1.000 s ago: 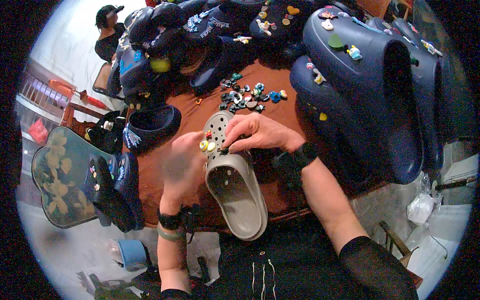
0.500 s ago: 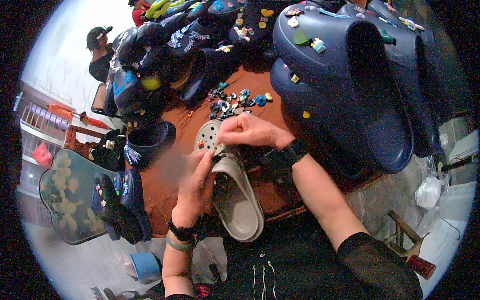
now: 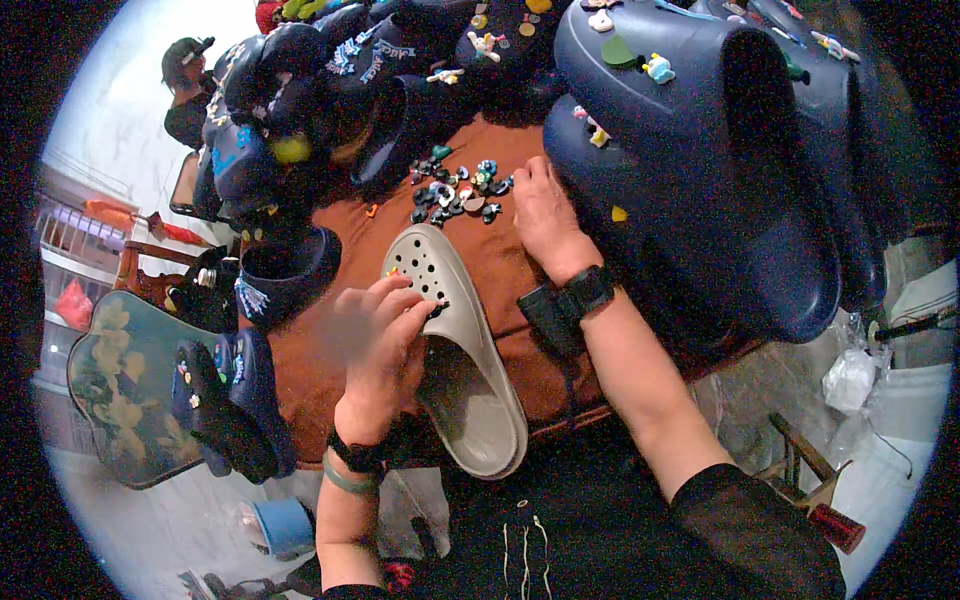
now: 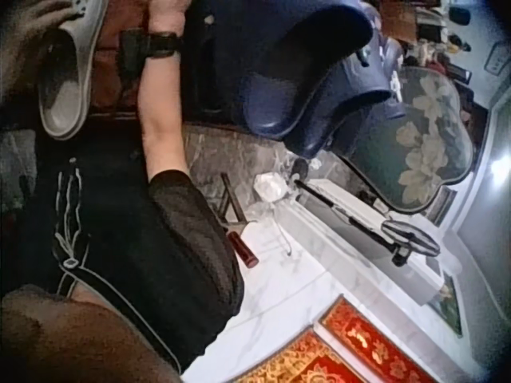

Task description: The person is manually inserting small decorative charms into the ventilation holes of foam clogs.

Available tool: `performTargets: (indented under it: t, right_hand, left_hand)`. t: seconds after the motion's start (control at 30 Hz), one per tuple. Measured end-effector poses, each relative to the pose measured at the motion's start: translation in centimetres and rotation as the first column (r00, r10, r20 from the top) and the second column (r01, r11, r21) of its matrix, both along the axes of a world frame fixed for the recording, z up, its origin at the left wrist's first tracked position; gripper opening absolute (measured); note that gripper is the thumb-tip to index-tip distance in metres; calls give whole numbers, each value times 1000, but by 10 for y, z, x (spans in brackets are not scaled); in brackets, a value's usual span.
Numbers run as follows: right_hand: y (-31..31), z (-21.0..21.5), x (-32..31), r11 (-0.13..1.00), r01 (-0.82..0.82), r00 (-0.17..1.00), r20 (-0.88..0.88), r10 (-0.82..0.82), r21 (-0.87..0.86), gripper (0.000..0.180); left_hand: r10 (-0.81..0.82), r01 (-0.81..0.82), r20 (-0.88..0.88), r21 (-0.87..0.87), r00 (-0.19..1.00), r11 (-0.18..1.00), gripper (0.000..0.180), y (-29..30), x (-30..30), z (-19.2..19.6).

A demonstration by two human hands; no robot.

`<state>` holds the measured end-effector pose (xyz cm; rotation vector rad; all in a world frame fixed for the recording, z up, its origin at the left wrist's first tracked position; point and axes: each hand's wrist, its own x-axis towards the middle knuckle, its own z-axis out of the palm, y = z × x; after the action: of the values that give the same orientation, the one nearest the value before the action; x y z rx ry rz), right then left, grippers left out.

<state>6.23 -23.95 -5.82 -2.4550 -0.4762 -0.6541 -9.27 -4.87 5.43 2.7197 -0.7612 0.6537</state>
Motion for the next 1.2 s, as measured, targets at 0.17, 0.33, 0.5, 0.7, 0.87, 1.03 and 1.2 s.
performTargets:
  t: [0.17,0.33,0.5,0.7,0.87,1.03,1.2]
  right_hand:
    - [2,6,-4,992,24,999,-20,-27,-122,22]
    - [2,5,-5,993,42,999,-13,-44,-114,25]
    - [2,13,-9,993,-3,999,-43,-2,-120,22]
    - [12,9,-5,965,-204,978,-2,207,167,14]
    - [22,17,-12,855,-303,884,-213,417,421,16]
    - [27,14,-13,737,-264,770,-324,550,622,19]
    - [27,22,-16,690,-360,705,-301,642,628,18]
  left_hand:
    - [-55,55,-4,6,998,998,26,0,1,5]
    - [9,-4,-48,112,999,994,21,-10,1,-4]
    - [-15,16,-11,142,1000,990,23,-12,1,-7]
    - [129,-131,24,74,991,989,26,-16,-9,-3]
    - [94,-95,-26,-14,995,995,25,-9,-8,-6]
    - [73,-77,-53,-67,996,995,26,-7,-9,-9]
    - [134,-161,-119,-265,984,951,32,-3,-18,-9]
